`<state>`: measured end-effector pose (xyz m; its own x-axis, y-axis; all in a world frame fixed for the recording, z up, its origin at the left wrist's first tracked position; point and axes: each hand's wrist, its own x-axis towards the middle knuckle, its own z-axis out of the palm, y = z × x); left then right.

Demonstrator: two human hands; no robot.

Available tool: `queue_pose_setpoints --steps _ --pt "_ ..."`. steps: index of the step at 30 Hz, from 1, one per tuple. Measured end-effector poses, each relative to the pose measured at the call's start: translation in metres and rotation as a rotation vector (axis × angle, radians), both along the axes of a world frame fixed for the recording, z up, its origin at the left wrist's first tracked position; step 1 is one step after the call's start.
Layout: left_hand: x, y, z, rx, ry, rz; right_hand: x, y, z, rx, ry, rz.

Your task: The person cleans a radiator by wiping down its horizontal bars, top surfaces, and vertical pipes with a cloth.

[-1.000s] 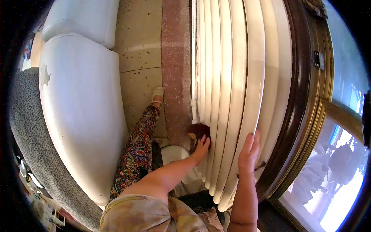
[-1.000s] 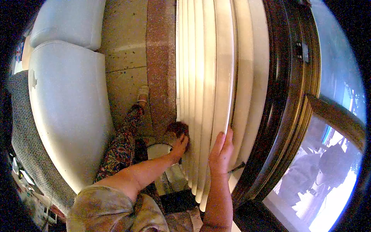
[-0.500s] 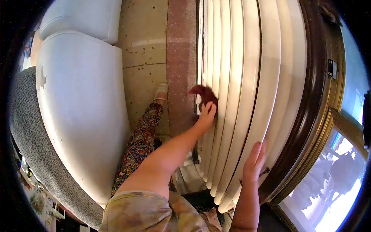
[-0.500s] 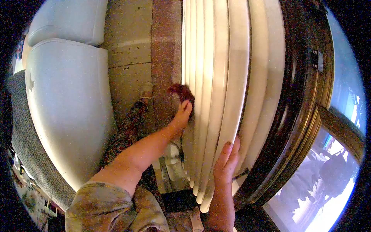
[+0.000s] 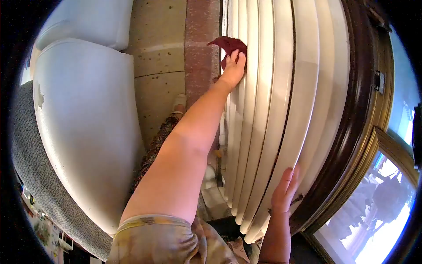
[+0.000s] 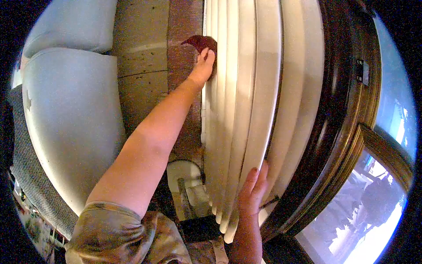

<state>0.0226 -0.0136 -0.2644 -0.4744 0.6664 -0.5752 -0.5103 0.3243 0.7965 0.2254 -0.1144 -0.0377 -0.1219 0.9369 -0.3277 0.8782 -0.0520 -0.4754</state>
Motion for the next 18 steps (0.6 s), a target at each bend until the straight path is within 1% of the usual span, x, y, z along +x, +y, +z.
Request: queue_pose_setpoints --steps 3,4,6,8,11,13,15,18 --pt "0.004 -0.005 -0.006 0.084 -0.279 0.095 -0.006 0.001 -0.002 0.058 0.079 0.033" --pt "0.007 -0.007 -0.01 0.028 -0.287 0.097 -0.008 0.001 -0.001 0.066 0.086 0.035" --pt "0.018 -0.016 -0.015 -0.006 -0.257 0.062 -0.008 0.001 0.001 0.074 0.093 0.037" --pt "0.032 -0.028 -0.018 -0.07 -0.208 0.021 -0.007 0.001 0.002 0.027 0.057 0.019" --pt "0.067 -0.052 -0.045 -0.074 -0.174 -0.034 -0.009 0.001 0.0 0.065 0.092 0.023" --pt "0.101 -0.073 -0.066 -0.051 -0.079 -0.101 -0.007 0.002 0.001 0.061 0.089 0.041" --pt "0.11 -0.092 -0.037 -0.156 -0.289 -0.078 -0.008 0.001 0.001 0.053 0.084 0.063" --pt "0.149 -0.126 -0.04 -0.153 -0.346 -0.087 -0.01 0.0 -0.003 0.092 0.126 0.021"
